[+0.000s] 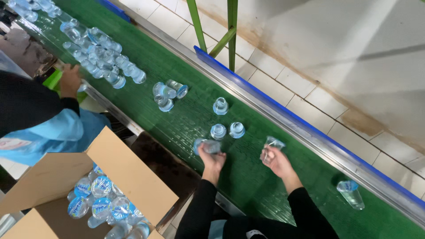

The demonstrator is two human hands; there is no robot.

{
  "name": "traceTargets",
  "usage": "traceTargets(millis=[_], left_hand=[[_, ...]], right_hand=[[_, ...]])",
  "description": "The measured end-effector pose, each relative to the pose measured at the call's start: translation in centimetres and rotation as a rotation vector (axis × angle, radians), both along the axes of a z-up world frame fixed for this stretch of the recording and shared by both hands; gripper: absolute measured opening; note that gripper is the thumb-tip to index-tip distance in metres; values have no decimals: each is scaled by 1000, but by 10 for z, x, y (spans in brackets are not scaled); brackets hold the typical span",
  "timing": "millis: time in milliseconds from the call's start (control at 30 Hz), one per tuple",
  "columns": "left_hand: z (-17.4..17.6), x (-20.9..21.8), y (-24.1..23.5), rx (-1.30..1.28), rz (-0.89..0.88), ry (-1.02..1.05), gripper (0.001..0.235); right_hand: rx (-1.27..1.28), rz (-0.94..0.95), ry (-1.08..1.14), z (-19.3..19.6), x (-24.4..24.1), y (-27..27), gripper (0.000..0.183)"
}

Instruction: The person picks up small plastic water bottles from a green conveyor belt and places them into a cardboard box. The person handles the bottles one by one or in small groups, filling the box until it is full.

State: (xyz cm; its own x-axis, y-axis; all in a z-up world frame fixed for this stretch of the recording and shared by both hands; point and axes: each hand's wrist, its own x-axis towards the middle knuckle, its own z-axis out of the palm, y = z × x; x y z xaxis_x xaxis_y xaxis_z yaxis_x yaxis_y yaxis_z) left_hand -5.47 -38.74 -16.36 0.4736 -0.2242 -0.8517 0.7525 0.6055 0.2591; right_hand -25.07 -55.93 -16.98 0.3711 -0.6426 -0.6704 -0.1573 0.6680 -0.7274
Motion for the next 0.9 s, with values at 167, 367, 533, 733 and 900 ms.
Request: traceTargets(millis=[167, 367, 533, 733, 900], left_hand=[[15, 26, -37, -359, -29, 207, 75], [67, -28, 24, -192, -232, -234, 39], [220, -26, 225, -196, 88, -894, 62], [216, -29, 466, 34, 366, -1219, 74], [162, -67, 535, 9, 585, -1204, 78]], right_hand=[[822, -287, -368, 33, 29, 1, 86], [643, -431, -414, 37, 118, 10, 74], [153, 77, -574, 133, 149, 147, 54], [469, 979, -765, 128, 198, 340, 62], [-1375, 2193, -294, 187, 209, 478, 105]])
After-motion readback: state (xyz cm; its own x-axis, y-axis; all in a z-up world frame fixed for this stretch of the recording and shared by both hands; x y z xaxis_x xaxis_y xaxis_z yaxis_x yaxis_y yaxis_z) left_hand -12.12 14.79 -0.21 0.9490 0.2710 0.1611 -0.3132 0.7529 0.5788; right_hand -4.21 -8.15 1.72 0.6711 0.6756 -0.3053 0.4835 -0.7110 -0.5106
